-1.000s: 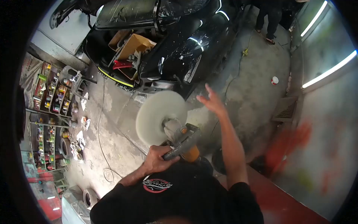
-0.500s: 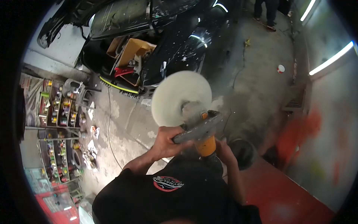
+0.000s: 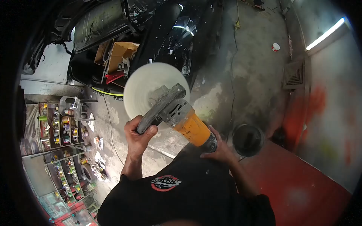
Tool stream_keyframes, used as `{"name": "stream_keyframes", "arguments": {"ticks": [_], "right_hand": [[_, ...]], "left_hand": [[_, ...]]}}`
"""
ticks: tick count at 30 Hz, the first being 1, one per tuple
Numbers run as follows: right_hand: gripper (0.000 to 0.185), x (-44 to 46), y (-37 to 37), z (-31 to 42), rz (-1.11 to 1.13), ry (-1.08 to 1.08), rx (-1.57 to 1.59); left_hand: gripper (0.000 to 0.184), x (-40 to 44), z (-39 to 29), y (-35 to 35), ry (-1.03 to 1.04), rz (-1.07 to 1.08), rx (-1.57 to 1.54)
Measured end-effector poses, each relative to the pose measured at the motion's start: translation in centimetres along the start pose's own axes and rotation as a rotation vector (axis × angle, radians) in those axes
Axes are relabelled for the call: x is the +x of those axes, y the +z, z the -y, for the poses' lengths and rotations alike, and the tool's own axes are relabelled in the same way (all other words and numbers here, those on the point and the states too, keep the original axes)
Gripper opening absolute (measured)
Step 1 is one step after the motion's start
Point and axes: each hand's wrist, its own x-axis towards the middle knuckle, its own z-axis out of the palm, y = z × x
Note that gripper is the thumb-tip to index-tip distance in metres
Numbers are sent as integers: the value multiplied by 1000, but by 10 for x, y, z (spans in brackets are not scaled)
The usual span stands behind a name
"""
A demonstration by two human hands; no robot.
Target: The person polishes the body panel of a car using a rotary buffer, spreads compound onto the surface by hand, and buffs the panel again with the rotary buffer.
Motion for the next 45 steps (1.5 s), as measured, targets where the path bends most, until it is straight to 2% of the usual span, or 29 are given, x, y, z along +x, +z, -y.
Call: {"name": "stream_keyframes", "arguments": {"ticks": [2, 5, 8, 9, 10, 12, 20, 24, 26, 29, 31, 32, 35, 36, 39, 40, 45], "right_hand": [[129, 1, 3, 2, -13, 38, 60], [108, -6, 0, -1, -34, -37, -15], [87, -47, -12, -114, -473, 300, 661], [86, -67, -13, -143, -633, 373, 798], [86, -90, -6, -168, -783, 440, 870], [85, -129, 18, -209, -903, 513, 915], [82, -185, 67, -221, -943, 598, 869], [80, -196, 64, -199, -912, 591, 771], [79, -193, 55, -180, -888, 558, 695], [78, -162, 23, -131, -789, 399, 530], [77, -105, 5, -85, -595, 236, 410], [87, -72, 3, -62, -463, 188, 345], [113, 4, -8, -29, -116, 73, 106], [121, 13, -4, -25, -25, 45, 24], [126, 23, -1, -13, 143, 141, 17], [124, 22, 3, -19, 113, 62, 0], [110, 26, 10, -23, 54, 114, -4]], "left_hand": [[25, 2, 0, -2, 1, 3, 19], [28, 3, -1, 0, -14, 7, 56], [34, 0, 0, 1, 21, 52, 94], [35, 0, 1, 5, 41, 67, 85], [36, 0, 2, 7, 65, 65, 81], [38, 5, -6, 16, 84, 38, 61], [28, 22, -4, 15, 39, 163, 117], [23, 25, -4, 13, 0, 210, 161], [26, 23, -3, 13, -33, 201, 101], [31, 22, 1, 11, -9, 198, 49], [33, 22, 2, 10, -16, 200, 1], [37, 22, -2, 9, -53, 199, -18], [20, 22, 3, -1, -23, 243, 70], [21, 20, 2, -6, -40, 205, 42], [23, 16, 3, -6, -105, 91, -32], [24, 15, 5, -8, -136, 55, -31], [23, 16, 10, -1, -189, -2, 81]]}}
